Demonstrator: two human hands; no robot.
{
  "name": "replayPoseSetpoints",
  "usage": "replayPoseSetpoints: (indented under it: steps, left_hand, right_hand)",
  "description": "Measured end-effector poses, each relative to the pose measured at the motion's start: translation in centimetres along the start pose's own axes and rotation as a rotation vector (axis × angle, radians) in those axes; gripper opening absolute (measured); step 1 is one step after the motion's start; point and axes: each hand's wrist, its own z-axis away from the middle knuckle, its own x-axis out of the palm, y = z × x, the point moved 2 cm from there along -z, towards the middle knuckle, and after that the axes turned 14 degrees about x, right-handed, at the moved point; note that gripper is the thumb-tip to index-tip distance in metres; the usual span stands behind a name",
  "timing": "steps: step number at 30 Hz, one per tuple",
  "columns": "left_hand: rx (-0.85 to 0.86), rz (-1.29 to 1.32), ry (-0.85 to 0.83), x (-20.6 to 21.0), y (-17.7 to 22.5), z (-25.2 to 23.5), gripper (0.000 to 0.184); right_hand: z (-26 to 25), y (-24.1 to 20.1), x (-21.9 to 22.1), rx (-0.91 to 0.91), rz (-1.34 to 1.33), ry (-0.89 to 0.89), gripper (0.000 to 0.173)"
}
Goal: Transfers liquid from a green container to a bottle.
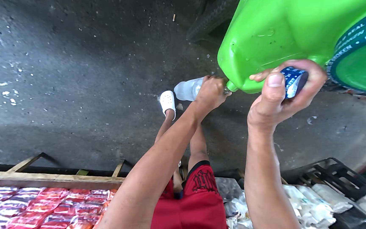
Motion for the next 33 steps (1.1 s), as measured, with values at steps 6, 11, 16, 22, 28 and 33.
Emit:
replayPoseSetpoints:
  steps: [6, 11, 16, 22, 28, 33]
  left_hand:
    - [-0.009, 0.006, -0.021, -0.07, 0.0, -0.04, 0.028]
    - [-0.013, 0.013, -0.024, 0.1, -0.1, -0.1, 0.031]
    - [-0.01, -0.002, -0.025, 0.17, -0.17, -0.12, 0.03]
    - [-0.002, 0.003, -0.014, 0.17, -0.2, -0.09, 0.029]
    - [0.01, -0.008, -0.007, 0.32, -0.3, -0.08, 0.029]
    - [0.009, -0.009, -0.01, 0.2, -0.2, -0.08, 0.027]
  right_hand:
    - [0.0, 0.06, -0.04, -0.004, -0.004, -0.001, 0.034]
    - [0.03, 0.09, -0.22, -0.006, 0.024, -0.008, 0.034]
    - [0.01, 0.15, -0.18, -0.005, 0.015, -0.002, 0.035]
    - [-0.05, 0.09, -0.13, -0.004, 0.012, -0.005, 0.034]
    - [0.02, 0.04, -0.12, -0.006, 0.01, -0.005, 0.034]
    - [0.0, 0.06, -0.15, -0.004, 0.021, -0.004, 0.034]
